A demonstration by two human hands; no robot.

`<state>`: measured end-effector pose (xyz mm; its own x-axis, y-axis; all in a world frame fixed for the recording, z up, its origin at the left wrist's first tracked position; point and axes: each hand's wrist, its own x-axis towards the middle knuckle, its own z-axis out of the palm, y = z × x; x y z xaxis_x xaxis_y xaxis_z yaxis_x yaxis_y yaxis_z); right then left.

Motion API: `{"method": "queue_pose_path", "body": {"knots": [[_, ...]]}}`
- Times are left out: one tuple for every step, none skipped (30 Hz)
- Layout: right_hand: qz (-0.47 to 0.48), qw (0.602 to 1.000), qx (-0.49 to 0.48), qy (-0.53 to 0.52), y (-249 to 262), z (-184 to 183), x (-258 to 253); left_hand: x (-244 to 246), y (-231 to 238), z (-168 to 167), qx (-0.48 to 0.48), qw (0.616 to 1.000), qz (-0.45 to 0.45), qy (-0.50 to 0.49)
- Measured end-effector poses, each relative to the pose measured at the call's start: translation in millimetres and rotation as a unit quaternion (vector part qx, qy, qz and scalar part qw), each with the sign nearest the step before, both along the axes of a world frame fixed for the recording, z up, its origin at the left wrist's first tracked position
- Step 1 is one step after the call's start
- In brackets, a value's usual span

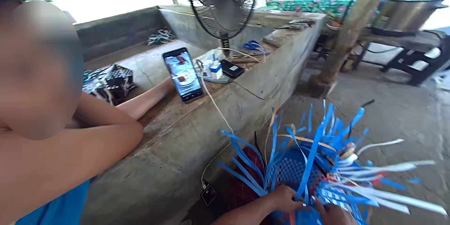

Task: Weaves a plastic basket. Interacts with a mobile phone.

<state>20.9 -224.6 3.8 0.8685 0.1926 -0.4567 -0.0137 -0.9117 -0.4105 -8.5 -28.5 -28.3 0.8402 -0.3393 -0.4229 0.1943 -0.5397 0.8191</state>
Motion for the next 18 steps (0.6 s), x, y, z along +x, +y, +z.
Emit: {"method": "queue_pose_path", "body": {"knots": [[-0.015, 1.000, 0.015, -0.012, -3.7, -3.9, 1.8, -1.6, 0.5, 0.5, -0.019, 1.000, 0.002, -0.003], [-0.029, 0.999, 0.037, -0.026, -6.4, -7.0, 2.8, -3.2, 1.2, 1.3, -0.037, 0.999, 0.000, -0.006], [-0.043, 0.997, 0.060, -0.035, -7.2, -8.6, 3.5, -4.2, 1.9, 1.4, -0.049, 0.999, -0.002, -0.009], [-0.052, 0.994, 0.082, -0.041, -6.6, -9.8, 3.9, -5.0, 2.0, 1.7, -0.056, 0.998, -0.001, -0.006], [-0.057, 0.991, 0.108, -0.052, -4.9, -11.3, 3.2, -5.3, 2.1, 2.4, -0.057, 0.998, 0.003, 0.007], [-0.052, 0.987, 0.133, -0.074, -2.3, -12.1, 1.1, -5.2, 2.5, 3.9, -0.052, 0.998, 0.013, 0.027], [-0.037, 0.980, 0.159, -0.112, 0.6, -13.2, -2.6, -4.8, 2.7, 4.0, -0.047, 0.997, 0.027, 0.046], [-0.010, 0.970, 0.186, -0.157, 4.0, -15.2, -7.0, -3.9, 2.8, 2.8, -0.042, 0.996, 0.044, 0.058], [0.024, 0.955, 0.216, -0.202, 8.1, -17.4, -11.6, -2.8, 2.7, 1.0, -0.040, 0.995, 0.061, 0.064], [0.061, 0.941, 0.240, -0.230, 12.4, -18.5, -16.0, -2.0, 2.2, 0.6, -0.043, 0.994, 0.075, 0.065], [0.094, 0.930, 0.257, -0.245, 16.6, -20.4, -20.3, -2.8, 1.5, 2.3, -0.054, 0.993, 0.087, 0.059], [0.119, 0.919, 0.274, -0.257, 20.6, -24.3, -23.6, -4.8, 1.8, 5.3, -0.062, 0.993, 0.092, 0.045], [0.135, 0.910, 0.287, -0.268, 24.0, -28.8, -25.8, -7.3, 3.2, 9.0, -0.064, 0.994, 0.089, 0.022], [0.144, 0.904, 0.296, -0.272, 26.0, -31.2, -27.2, -9.9, 6.0, 10.1, -0.057, 0.996, 0.075, -0.008], [0.148, 0.902, 0.302, -0.271, 27.3, -30.9, -28.0, -13.3, 10.2, 10.0, -0.052, 0.996, 0.056, -0.055], [0.149, 0.903, 0.306, -0.263, 28.1, -28.4, -28.3, -15.9, 16.2, 6.5, -0.065, 0.991, 0.036, -0.113], [0.148, 0.906, 0.305, -0.254, 28.8, -25.3, -28.0, -18.7, 24.8, 7.5, -0.094, 0.983, 0.020, -0.158], [0.149, 0.911, 0.301, -0.241, 29.0, -22.7, -27.3, -22.6, 36.1, 16.1, -0.111, 0.977, 0.010, -0.182]]}}
